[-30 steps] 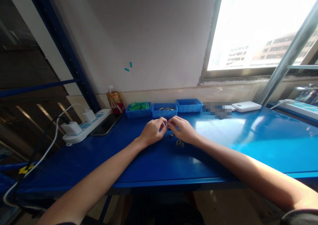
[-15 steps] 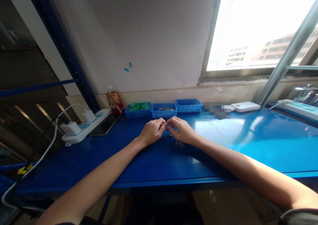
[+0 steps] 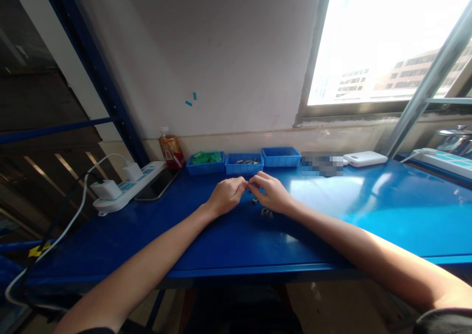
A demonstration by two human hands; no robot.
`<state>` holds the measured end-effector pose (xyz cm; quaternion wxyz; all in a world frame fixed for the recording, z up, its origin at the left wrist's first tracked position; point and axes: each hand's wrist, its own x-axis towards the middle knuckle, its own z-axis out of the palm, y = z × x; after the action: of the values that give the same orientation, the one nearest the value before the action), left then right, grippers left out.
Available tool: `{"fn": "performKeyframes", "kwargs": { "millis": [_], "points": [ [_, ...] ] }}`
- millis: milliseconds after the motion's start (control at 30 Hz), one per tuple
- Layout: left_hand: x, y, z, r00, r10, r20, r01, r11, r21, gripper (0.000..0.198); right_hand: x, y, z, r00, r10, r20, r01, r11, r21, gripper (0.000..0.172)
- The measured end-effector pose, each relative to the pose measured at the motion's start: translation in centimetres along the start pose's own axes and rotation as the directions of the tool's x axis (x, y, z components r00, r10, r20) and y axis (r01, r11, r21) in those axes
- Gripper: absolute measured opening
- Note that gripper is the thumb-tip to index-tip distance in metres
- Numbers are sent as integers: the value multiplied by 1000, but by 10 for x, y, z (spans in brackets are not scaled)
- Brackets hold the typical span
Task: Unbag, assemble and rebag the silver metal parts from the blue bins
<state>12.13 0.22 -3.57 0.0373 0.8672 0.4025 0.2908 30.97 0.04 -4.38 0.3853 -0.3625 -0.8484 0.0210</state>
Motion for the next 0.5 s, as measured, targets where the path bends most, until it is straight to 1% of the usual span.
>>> {"fn": "performKeyframes", "kwargs": {
  "millis": [67, 100, 133, 167, 200, 233, 267, 300, 367, 433, 500],
  "points": [
    [0, 0, 1, 1000, -3, 10, 4, 1000, -21, 35, 7, -1, -10, 998, -51, -37, 49, 997, -61, 17],
    [1, 0, 2, 1000, -3, 12, 3, 999, -32, 33, 12, -1, -17, 994, -78, -74, 70, 992, -108, 18],
    [1, 0, 4, 1000, 5, 17, -4, 999, -44, 29, 19, 1, -26, 987, -100, -129, 78, 983, -164, 20],
    [1, 1, 5, 999, 23, 32, -22, 998, -52, 28, 27, 5, -36, 975, -102, -196, 57, 974, -219, 20],
    [1, 1, 5, 997, 51, 57, -48, 997, -56, 30, 35, 10, -45, 954, -82, -289, 3, 965, -263, 21],
    [1, 1, 6, 992, 85, 94, -80, 995, -54, 36, 41, 18, -54, 923, -36, -384, -82, 955, -287, 23],
    [0, 2, 7, 983, 121, 141, -115, 992, -47, 42, 46, 27, -61, 891, 18, -454, -173, 938, -301, 23],
    [0, 2, 7, 969, 151, 194, -147, 988, -36, 45, 47, 38, -66, 876, 81, -475, -253, 916, -311, 25],
    [-1, 2, 7, 944, 179, 277, -184, 983, -11, 43, 42, 61, -68, 861, 226, -455, -390, 869, -306, 33],
    [-1, 0, 8, 934, 181, 307, -193, 981, 7, 36, 30, 79, -63, 888, 337, -312, -433, 841, -323, 30],
    [1, -4, 10, 939, 182, 290, -193, 981, 9, 31, 17, 87, -52, 909, 392, -145, -417, 837, -353, 25]
  ]
}}
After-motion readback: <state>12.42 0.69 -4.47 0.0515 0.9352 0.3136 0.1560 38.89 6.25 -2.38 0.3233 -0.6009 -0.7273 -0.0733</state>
